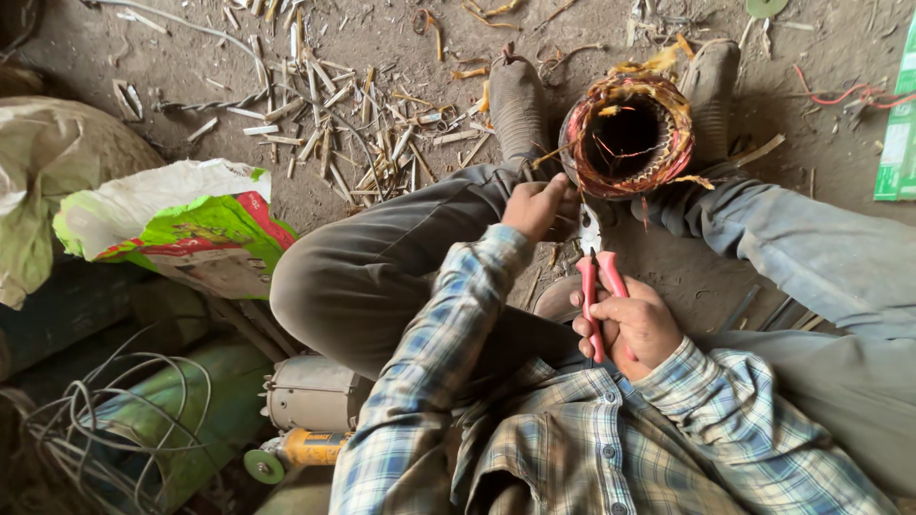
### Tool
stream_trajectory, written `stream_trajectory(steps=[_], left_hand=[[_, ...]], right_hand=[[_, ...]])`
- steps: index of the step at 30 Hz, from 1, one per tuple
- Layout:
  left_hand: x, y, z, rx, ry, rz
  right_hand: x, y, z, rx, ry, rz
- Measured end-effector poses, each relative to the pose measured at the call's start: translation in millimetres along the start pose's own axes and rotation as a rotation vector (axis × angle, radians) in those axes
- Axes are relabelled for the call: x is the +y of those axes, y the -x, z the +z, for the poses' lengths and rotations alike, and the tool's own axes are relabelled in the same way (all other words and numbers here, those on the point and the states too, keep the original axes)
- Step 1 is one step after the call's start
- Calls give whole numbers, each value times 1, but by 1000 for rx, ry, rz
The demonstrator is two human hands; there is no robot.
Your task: The person sits on the floor and uses pliers to strip the insulation from a coil of copper wire. They repeatedly pull sections of wire from the coil, cut the insulation, and discard the stripped pieces onto the ground.
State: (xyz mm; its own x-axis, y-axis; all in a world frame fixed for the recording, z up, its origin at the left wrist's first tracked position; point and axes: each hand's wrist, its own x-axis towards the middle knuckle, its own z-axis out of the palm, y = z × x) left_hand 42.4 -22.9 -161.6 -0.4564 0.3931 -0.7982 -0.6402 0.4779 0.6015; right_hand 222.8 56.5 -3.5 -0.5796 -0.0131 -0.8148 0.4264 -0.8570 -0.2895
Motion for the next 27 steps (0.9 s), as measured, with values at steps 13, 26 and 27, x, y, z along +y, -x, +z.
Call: stream_trajectory(steps=[13, 26, 27], left_hand=[[-23, -9, 53, 221, 71, 70], [-39, 2, 61, 74, 512, -41], [-42, 1, 61, 67, 526, -16]], right_hand=[[0, 4, 21, 20, -107, 48], [1, 19, 27, 41, -125, 59], [1, 19, 27, 47, -127, 61]])
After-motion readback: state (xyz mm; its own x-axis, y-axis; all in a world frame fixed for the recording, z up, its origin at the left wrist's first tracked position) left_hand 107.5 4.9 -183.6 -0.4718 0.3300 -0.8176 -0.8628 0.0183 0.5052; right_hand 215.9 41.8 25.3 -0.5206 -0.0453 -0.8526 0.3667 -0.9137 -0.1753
